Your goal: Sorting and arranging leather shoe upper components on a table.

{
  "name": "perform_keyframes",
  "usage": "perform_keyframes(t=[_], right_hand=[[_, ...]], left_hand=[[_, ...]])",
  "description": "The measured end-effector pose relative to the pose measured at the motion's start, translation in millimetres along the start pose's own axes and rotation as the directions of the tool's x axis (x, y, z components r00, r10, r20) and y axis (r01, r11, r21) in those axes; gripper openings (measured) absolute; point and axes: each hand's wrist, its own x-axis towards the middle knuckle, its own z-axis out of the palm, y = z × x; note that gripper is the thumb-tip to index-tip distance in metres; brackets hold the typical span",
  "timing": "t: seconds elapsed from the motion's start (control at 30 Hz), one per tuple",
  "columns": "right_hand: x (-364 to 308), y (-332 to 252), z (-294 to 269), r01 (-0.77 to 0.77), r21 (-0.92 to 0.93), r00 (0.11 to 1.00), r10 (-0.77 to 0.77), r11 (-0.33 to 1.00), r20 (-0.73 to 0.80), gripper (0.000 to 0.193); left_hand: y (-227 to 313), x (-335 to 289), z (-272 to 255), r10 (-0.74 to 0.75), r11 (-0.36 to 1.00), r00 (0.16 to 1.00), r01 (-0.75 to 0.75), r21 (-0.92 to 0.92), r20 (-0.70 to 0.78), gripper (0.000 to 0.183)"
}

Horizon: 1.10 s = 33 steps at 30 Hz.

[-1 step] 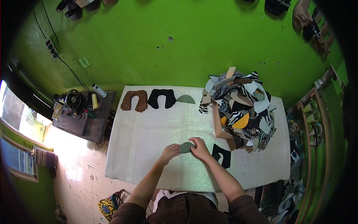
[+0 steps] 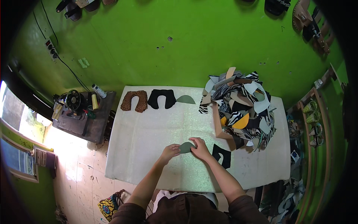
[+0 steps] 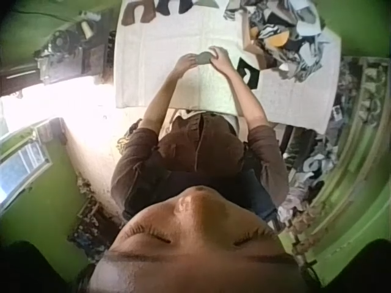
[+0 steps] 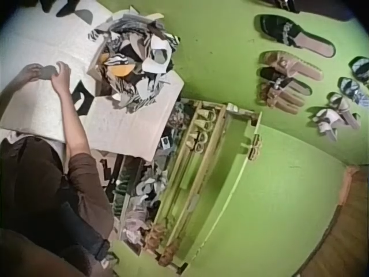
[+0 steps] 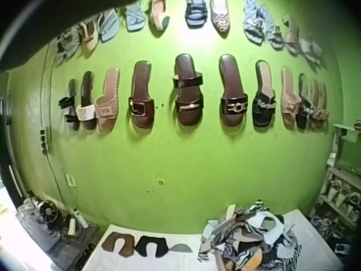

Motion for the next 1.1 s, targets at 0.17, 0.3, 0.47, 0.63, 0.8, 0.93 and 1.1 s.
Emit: perform_keyframes(t=[0.17,0.3,0.47,0.63,0.8,0.93,1.1], right_hand=[[4,18,3,-0.012,0.364,0.997,-0.015,0.931,0.073,0.036],[10,2,-1,-0.155,0.27,0.97,0.094,0.95,0.226,0.029],[19,-2,2,-0.296,0.191,0.941,0.251,0.936,0.225,0.019],[40,-5,8,-0.317,0.224,0.948,0.299,0.922,0.111,0.018],[80,6,4,-0.181,0.241,0.971,0.212,0.954,-0.111,0.021],[121,-3,-11,-0.191,0.129,0.955,0.215,0.973,-0.207,0.016],[158,7,-19,-0.08,-0.248,0.96,0.008,0.966,-0.279,0.013]], left_hand=[[12,3,-2,0.007,0.998,1.0,-0.008,0.056,0.027,0.026],[11,6,-16,0.037,0.995,0.999,-0.036,0.095,-0.009,0.026],[23,14,-16,0.094,0.992,0.991,-0.085,0.089,-0.099,0.024],[47,31,-21,0.087,0.981,0.983,-0.057,0.186,-0.159,0.021],[71,70,-27,0.198,0.964,0.974,-0.173,0.201,-0.108,0.02],[97,105,-28,0.384,0.847,0.915,-0.293,0.444,-0.128,0.016],[150,133,-5,0.546,0.51,0.824,-0.184,0.84,-0.151,0.017]])
